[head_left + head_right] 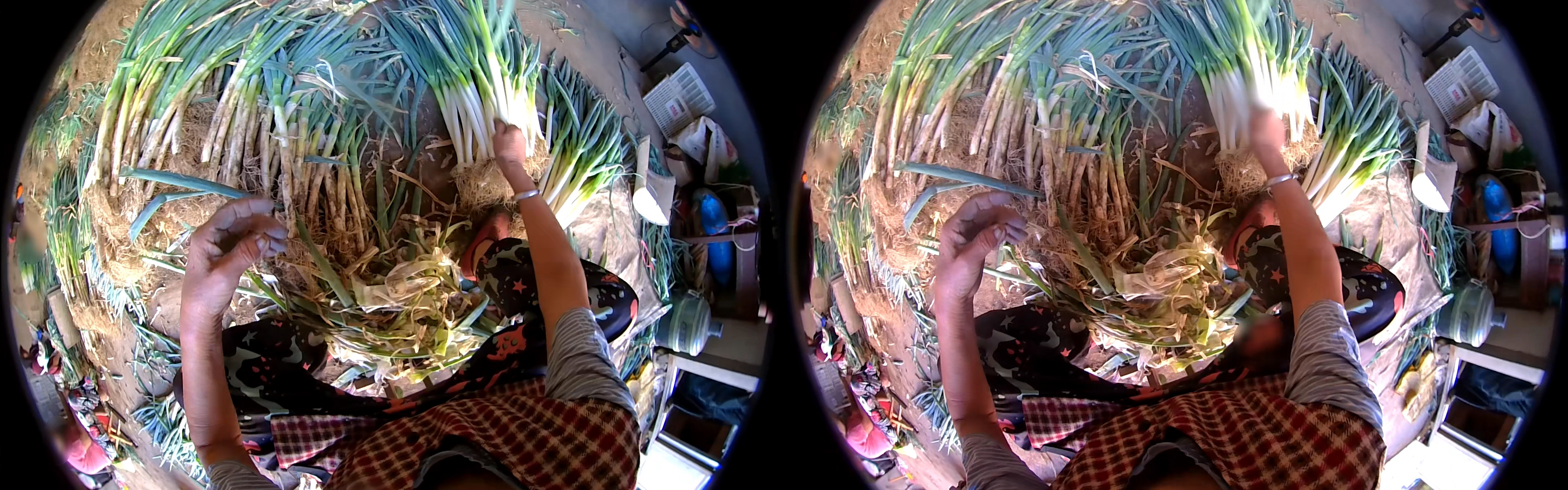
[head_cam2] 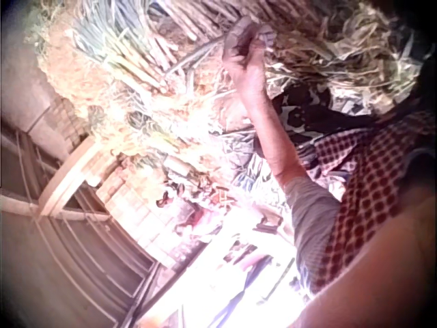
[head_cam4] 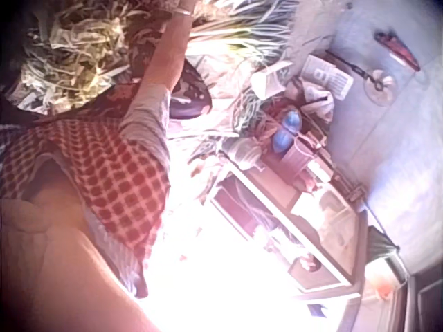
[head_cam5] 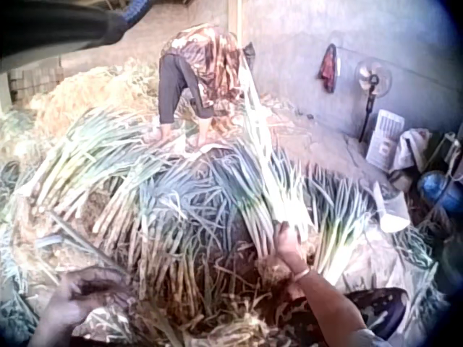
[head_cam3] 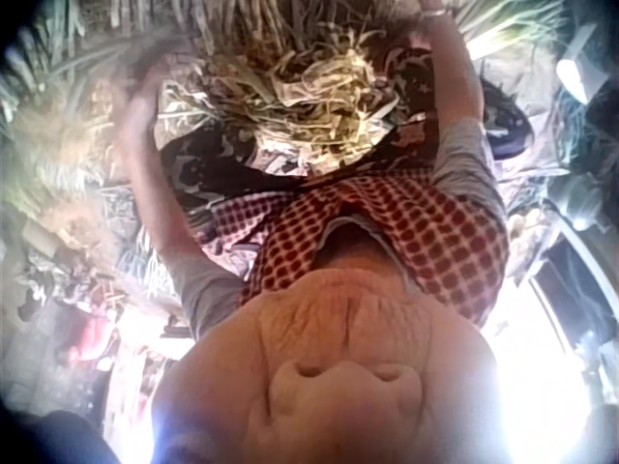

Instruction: The person cleans green onions by hand, peeling away the dry outer layers and removing dirt. They handle the stalks individually while sitting on the ground in a workspace with many bunches.

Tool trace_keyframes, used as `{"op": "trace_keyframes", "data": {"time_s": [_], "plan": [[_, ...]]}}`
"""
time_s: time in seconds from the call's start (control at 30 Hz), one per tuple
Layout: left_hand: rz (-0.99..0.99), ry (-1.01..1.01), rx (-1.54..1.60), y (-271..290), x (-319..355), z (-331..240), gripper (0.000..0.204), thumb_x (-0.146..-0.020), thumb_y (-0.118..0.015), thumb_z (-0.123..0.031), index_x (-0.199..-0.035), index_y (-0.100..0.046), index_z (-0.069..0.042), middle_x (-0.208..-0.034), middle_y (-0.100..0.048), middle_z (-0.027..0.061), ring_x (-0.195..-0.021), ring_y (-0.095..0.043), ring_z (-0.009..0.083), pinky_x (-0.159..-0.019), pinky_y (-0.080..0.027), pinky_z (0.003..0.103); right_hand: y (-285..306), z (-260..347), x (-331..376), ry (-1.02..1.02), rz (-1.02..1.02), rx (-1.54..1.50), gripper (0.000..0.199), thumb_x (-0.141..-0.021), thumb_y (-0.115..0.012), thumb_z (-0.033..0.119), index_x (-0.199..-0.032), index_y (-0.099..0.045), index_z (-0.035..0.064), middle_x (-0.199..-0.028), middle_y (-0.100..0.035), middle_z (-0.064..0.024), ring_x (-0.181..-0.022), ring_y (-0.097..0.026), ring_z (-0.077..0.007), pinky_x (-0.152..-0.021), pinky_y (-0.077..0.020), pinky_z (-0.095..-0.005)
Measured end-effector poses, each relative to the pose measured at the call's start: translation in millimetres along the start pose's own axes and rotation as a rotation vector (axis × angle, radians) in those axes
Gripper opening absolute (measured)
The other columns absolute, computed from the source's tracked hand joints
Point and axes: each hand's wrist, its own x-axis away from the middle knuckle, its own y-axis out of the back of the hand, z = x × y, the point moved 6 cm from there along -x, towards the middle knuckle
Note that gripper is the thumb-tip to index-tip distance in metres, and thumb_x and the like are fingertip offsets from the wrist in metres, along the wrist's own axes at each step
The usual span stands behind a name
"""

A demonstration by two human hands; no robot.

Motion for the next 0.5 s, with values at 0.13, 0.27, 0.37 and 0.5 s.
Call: {"op": "trace_keyframes", "data": {"time_s": [0.13,0.27,0.37,0.5], "plan": [[0.055,0.066,0.0,-8,-4,13,0.036,-0.082,-0.062,-0.003,-0.115,-0.053,0.004,-0.093,-0.065,0.015,-0.084,-0.064,0.0208,-0.077,-0.053,0.032,-35,-100,-24,-0.193,0.07,0.044,0.047,-0.082,-0.053,0.041,-0.096,-0.065,-0.0023,-0.1,-0.06,-0.029,-0.092,-0.06,-0.0418,-0.082,-0.046,-0.0463],[0.044,0.099,-0.02,-4,-2,21,0.035,-0.082,-0.062,-0.002,-0.116,-0.052,0.004,-0.095,-0.064,0.0142,-0.087,-0.063,0.0204,-0.081,-0.052,0.033,-35,-75,-17,-0.043,0.106,0.204,0.047,-0.084,-0.049,0.049,-0.097,-0.067,0.0076,-0.096,-0.064,-0.0207,-0.089,-0.062,-0.0384,-0.081,-0.048,-0.045],[0.045,0.132,-0.002,-9,-4,17,0.035,-0.083,-0.06,-0.001,-0.117,-0.051,0.004,-0.095,-0.064,0.0141,-0.09,-0.062,0.0199,-0.084,-0.05,0.033,-33,-75,-11,0.191,-0.505,0.523,0.042,-0.083,-0.055,0.045,-0.103,-0.063,0.009,-0.093,-0.063,-0.0226,-0.087,-0.062,-0.0339,-0.077,-0.0474,-0.0484],[-0.018,0.094,-0.002,-5,-3,11,0.03,-0.086,-0.058,-0.002,-0.115,-0.053,0.005,-0.091,-0.065,0.0133,-0.082,-0.063,0.0178,-0.076,-0.053,0.03,-102,-11,32,0.32,0.016,0.029,0.031,-0.082,-0.057,0.032,-0.097,-0.065,0.0065,-0.087,-0.063,-0.0214,-0.08,-0.061,-0.0374,-0.073,-0.0485,-0.0432]]}}
